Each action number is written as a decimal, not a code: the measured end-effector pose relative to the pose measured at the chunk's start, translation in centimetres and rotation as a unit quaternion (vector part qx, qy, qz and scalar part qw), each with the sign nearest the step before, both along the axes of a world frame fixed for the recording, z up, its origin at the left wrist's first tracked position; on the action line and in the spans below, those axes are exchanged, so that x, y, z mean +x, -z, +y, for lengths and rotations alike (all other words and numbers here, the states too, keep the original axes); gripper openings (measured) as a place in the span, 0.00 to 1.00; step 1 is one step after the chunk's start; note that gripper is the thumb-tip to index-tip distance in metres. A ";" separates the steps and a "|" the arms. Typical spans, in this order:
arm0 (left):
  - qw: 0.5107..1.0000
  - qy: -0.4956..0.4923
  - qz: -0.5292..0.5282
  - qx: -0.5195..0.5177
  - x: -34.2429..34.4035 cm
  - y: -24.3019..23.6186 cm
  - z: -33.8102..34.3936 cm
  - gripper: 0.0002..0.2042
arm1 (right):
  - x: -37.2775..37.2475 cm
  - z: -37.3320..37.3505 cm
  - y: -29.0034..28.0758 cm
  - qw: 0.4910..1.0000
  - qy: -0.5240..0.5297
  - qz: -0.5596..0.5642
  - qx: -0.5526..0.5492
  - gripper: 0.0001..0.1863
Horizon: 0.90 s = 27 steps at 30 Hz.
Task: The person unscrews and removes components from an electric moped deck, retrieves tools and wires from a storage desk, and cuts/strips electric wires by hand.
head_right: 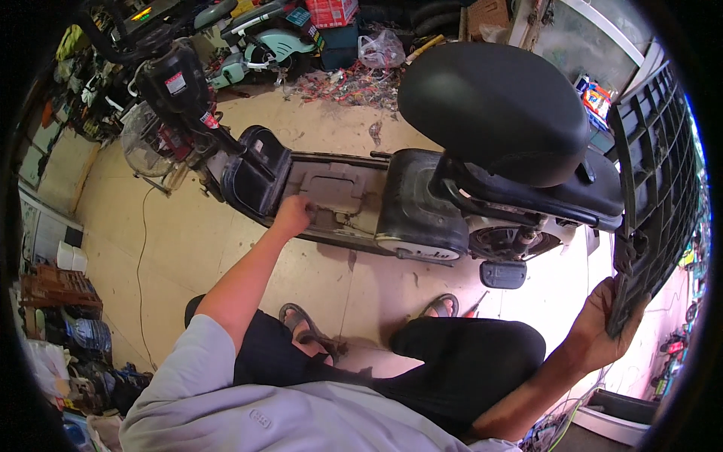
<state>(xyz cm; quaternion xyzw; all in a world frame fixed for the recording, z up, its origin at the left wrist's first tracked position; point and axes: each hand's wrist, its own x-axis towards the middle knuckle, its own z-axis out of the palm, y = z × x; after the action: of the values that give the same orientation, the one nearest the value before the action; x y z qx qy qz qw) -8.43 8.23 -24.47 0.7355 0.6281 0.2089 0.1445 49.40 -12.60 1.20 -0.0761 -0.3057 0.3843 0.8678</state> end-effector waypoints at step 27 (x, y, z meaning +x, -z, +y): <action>0.947 -0.189 0.200 -0.164 14.2 -4.4 -1.8 0.23 | -4.1 -0.9 -0.6 0.994 0.062 0.034 -0.084 0.22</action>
<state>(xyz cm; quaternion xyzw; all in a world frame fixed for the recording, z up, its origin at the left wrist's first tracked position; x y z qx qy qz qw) 5.81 6.42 -20.05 0.5959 0.7974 -0.0252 0.0923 45.32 -13.52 1.84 -0.1544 -0.2378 0.3563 0.8903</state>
